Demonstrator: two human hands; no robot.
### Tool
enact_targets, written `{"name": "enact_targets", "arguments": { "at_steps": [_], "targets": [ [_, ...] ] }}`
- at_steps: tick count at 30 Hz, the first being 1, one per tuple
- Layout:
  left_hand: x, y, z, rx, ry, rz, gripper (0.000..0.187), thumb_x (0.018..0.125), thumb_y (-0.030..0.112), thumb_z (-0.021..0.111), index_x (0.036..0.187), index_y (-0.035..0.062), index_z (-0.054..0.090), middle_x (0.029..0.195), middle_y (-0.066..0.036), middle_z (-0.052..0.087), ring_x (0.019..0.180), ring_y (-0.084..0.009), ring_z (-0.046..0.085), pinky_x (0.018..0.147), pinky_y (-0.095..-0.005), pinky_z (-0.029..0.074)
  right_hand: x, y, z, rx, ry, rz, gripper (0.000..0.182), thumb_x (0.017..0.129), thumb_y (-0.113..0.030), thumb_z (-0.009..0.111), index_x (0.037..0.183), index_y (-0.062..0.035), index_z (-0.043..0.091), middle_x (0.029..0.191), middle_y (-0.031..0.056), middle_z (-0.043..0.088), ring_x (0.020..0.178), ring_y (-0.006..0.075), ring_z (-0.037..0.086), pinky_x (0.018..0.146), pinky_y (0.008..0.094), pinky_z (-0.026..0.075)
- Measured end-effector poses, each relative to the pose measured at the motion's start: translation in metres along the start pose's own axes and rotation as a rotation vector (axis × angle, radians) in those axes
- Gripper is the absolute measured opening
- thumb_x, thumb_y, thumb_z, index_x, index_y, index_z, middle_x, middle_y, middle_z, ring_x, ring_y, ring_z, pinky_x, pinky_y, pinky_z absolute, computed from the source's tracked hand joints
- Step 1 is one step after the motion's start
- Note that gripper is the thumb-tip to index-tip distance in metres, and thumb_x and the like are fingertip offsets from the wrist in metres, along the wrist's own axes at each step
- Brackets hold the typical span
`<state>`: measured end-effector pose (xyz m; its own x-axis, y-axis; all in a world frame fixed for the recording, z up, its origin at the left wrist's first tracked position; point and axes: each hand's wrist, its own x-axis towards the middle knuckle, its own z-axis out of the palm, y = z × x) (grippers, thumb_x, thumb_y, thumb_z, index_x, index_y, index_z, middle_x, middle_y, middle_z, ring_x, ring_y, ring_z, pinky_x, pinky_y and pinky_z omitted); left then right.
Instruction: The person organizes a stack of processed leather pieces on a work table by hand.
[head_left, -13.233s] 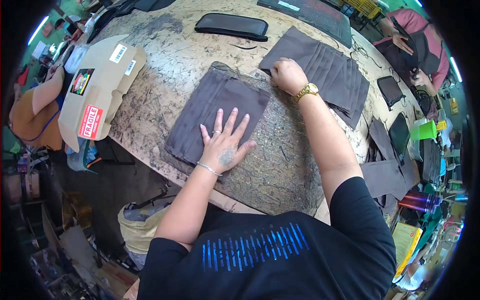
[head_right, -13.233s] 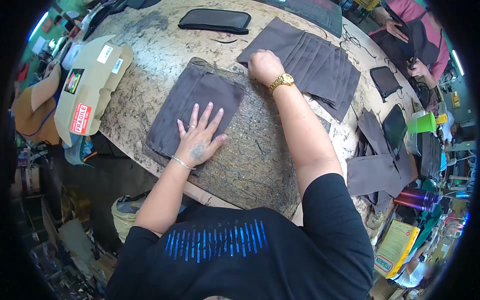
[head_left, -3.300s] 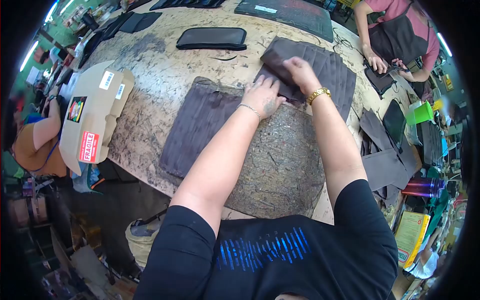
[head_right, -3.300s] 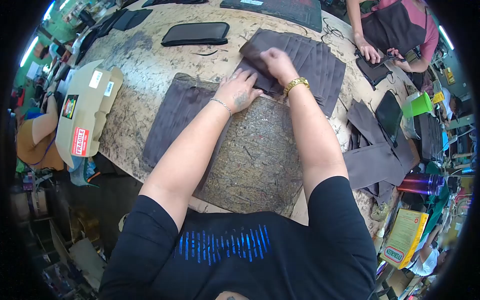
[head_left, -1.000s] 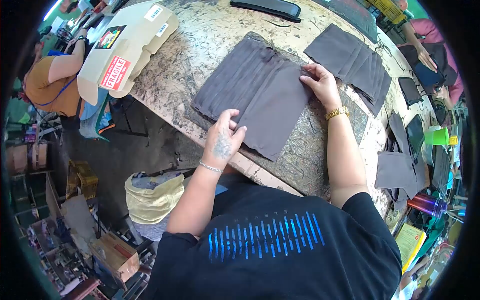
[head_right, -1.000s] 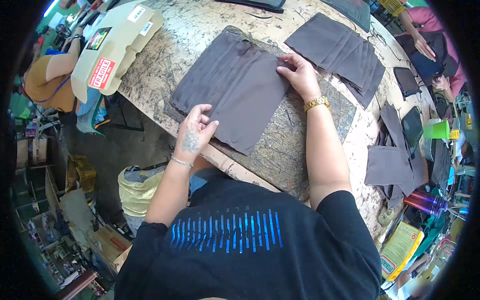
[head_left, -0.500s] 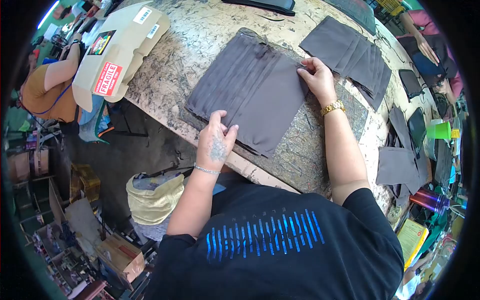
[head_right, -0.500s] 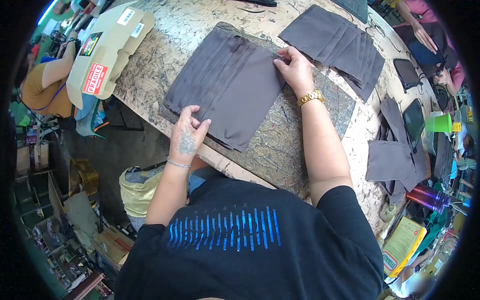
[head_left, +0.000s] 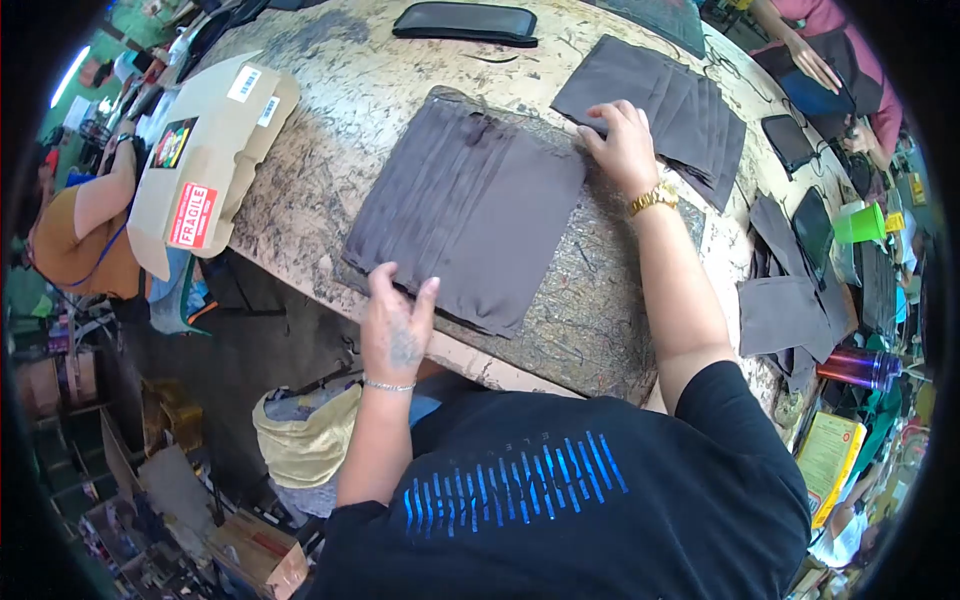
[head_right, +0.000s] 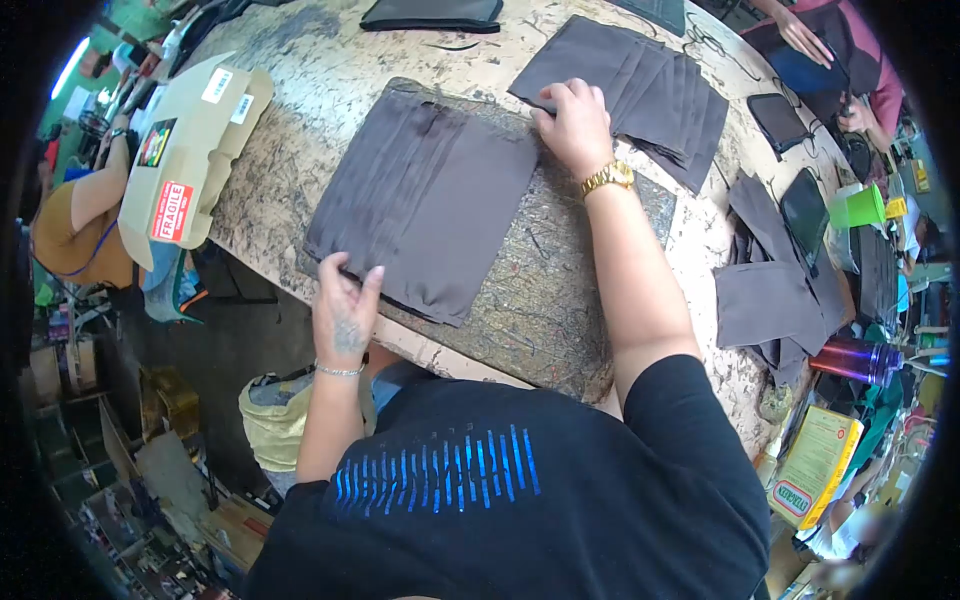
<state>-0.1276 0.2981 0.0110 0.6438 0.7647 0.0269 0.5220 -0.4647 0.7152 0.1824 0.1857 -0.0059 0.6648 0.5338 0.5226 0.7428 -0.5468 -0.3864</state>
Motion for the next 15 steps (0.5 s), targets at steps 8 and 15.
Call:
{"name": "enact_targets", "arguments": {
  "at_steps": [8,15],
  "targets": [
    [0.027,0.040,-0.001,0.037,0.093,0.491,0.037,0.079,0.028,0.063,0.100,0.0000,0.053,0.071,-0.010,0.051,0.064,-0.0249,0.053,0.059,-0.0353,0.044,0.032,0.035,0.001,-0.286,-0.454,-0.151,0.019,0.077,-0.010,0.046,0.087,0.0002,0.058,0.081,0.0191,0.061,0.078,0.0343,0.059,0.074,0.0419,0.047],
    [0.091,0.103,0.069,0.120,-0.186,0.973,0.031,0.077,0.026,0.062,0.097,0.0023,0.056,0.097,-0.011,0.056,0.091,-0.0272,0.055,0.078,-0.0364,0.045,0.034,0.048,-0.004,0.076,-0.194,0.089,0.015,0.084,-0.012,0.045,0.086,0.0009,0.051,0.076,0.0229,0.060,0.075,0.0378,0.058,0.068,0.0448,0.045]
  ]
}}
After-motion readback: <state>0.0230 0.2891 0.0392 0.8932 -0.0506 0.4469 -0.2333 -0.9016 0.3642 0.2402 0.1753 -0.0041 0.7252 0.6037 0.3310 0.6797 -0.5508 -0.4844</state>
